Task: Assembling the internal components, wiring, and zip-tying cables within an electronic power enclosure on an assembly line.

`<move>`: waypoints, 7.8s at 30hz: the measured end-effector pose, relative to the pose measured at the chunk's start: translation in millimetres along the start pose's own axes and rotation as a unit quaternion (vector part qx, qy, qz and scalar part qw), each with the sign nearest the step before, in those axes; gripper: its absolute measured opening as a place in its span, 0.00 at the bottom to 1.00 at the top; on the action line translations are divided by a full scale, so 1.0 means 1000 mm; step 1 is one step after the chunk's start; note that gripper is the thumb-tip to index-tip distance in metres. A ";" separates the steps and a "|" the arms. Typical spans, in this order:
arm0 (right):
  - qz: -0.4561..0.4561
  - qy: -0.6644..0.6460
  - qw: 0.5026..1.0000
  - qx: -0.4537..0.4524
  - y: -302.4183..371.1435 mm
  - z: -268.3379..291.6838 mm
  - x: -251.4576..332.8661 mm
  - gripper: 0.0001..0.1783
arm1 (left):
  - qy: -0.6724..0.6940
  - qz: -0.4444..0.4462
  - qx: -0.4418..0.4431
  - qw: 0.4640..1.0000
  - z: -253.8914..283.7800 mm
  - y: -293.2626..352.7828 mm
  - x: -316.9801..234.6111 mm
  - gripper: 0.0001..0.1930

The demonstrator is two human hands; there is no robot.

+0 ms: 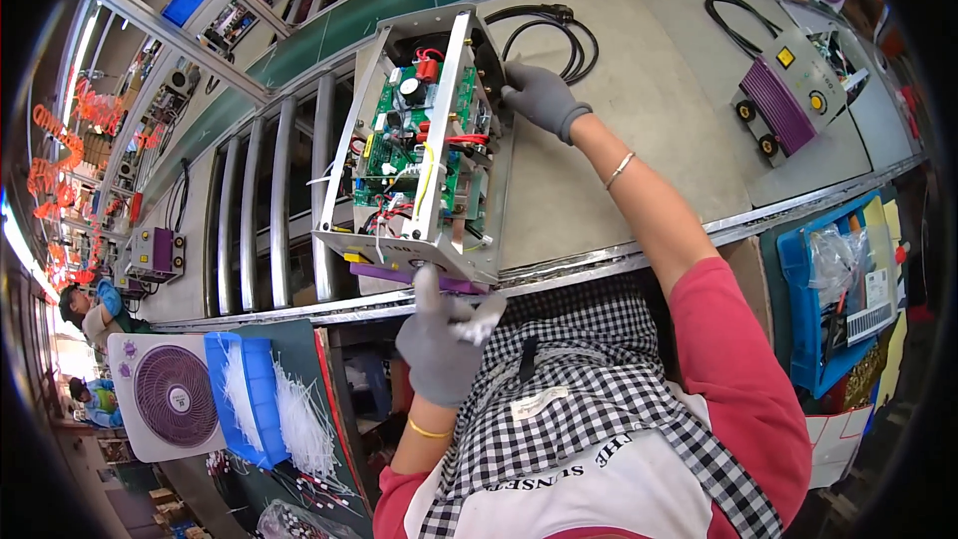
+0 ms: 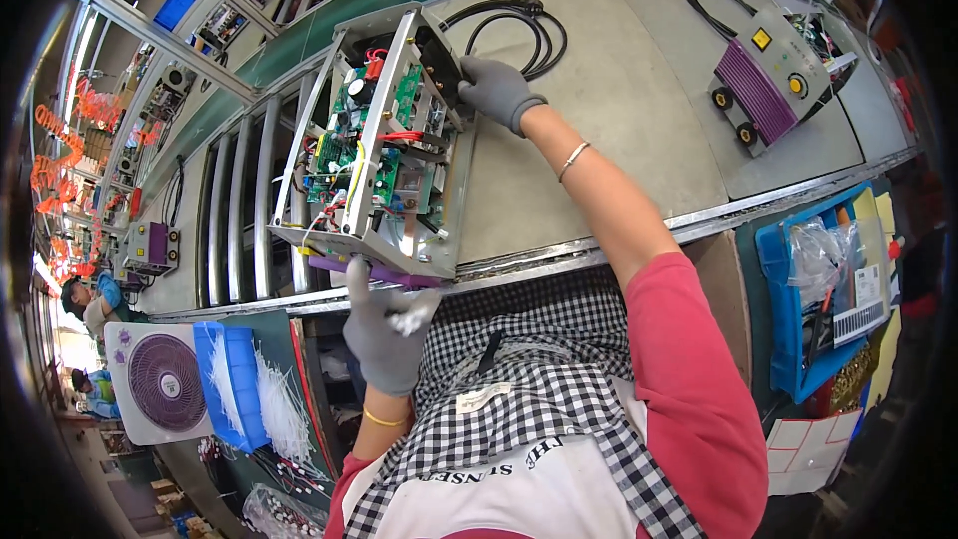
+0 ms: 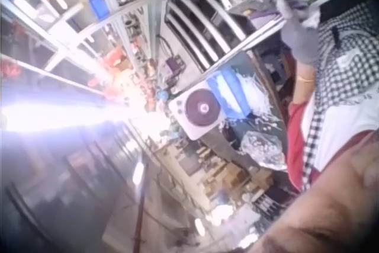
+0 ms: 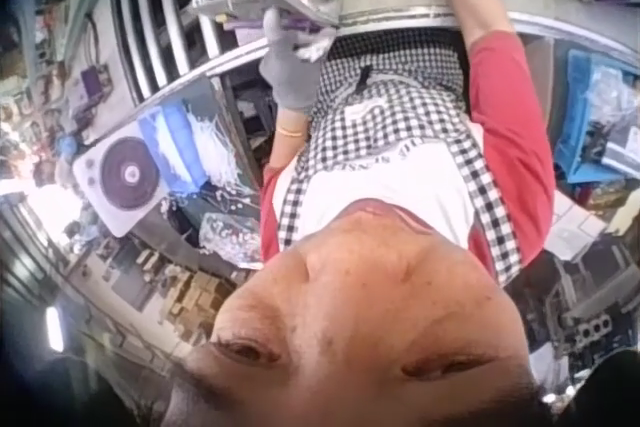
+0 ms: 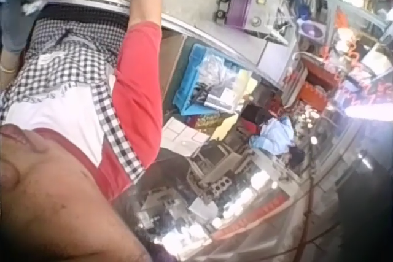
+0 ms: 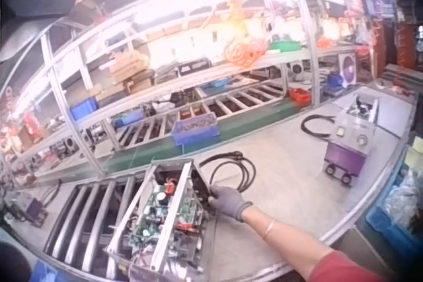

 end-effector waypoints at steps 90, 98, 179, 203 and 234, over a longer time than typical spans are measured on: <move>0.091 -0.074 0.993 -0.020 0.163 -0.090 0.086 0.12 | 0.258 0.427 -0.102 0.860 -0.065 0.016 0.176 0.05; 0.088 -0.094 0.992 -0.014 0.162 -0.092 0.085 0.12 | 0.273 0.471 -0.122 0.830 -0.064 0.016 0.172 0.11; 0.070 -0.118 0.990 -0.014 0.162 -0.091 0.084 0.12 | -0.114 0.243 0.055 0.962 -0.050 -0.004 0.186 0.14; 0.193 -0.042 0.979 -0.053 0.148 -0.063 0.137 0.12 | 0.107 0.174 -0.018 0.979 -0.018 -0.037 0.123 0.18; 0.129 -0.035 0.991 0.004 0.148 -0.032 0.171 0.27 | -0.063 0.064 -0.076 0.993 -0.030 -0.030 0.104 0.14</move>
Point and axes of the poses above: each hand's wrist, its own y-axis away from the middle knuckle, its own z-axis out of the back of the hand, x = y × z, the point moved 8 cm from there along -y, towards the middle knuckle, and after that the axes turned 2 degrees about -z, right-handed, at the moved point
